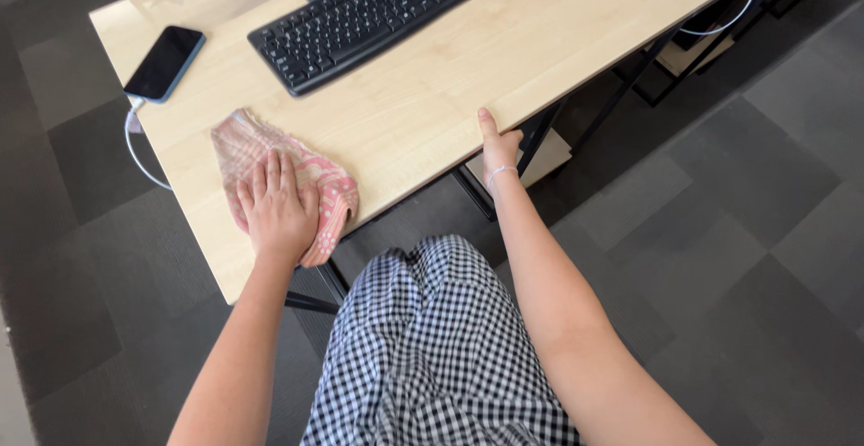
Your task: The person wipes a wooden desk surface with a pink cloth, moving computer peripherals like a keyboard, mouse, and monitor aside to clean underneath them.
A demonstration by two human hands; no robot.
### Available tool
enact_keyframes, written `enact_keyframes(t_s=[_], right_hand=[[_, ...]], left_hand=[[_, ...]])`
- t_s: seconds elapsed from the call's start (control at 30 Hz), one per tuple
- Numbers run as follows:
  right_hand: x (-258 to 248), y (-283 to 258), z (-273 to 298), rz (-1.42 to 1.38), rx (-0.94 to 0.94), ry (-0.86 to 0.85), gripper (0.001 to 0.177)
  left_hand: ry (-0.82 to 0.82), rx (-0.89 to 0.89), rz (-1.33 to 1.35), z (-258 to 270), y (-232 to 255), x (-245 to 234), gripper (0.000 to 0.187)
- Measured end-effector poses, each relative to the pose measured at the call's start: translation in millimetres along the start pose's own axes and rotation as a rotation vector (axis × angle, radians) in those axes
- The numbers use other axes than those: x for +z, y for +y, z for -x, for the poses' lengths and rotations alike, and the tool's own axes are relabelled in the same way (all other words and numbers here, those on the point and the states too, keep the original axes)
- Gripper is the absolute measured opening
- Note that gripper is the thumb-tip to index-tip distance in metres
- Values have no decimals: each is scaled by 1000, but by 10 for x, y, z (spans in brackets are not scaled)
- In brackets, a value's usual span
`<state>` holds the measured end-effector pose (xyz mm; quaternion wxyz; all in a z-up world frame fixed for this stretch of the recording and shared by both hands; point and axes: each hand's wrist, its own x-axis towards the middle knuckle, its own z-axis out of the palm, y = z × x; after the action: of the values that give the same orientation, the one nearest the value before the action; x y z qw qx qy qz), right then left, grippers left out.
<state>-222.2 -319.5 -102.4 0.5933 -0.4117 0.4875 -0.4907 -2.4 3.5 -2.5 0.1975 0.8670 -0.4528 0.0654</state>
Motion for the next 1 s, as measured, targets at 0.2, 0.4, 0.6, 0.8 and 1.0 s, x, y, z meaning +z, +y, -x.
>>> enact_keyframes(t_s=[0.2, 0.4, 0.6, 0.8, 1.0], right_hand=[[-8, -26, 30, 8, -9, 6, 95], [6, -42, 37, -3, 14, 31, 83], [-64, -238, 194, -209, 147, -93, 62], [-96, -218, 166, -238, 116, -153, 58], [-97, -243, 211, -133, 168, -118, 64]], left_hand=[[30, 22, 9, -12, 21, -59, 70], [100, 17, 112, 13, -3, -93, 60], [156, 19, 132, 15, -18, -72, 54], [143, 32, 96, -15, 5, -67, 57], [104, 108, 56, -204, -4, 47, 61]])
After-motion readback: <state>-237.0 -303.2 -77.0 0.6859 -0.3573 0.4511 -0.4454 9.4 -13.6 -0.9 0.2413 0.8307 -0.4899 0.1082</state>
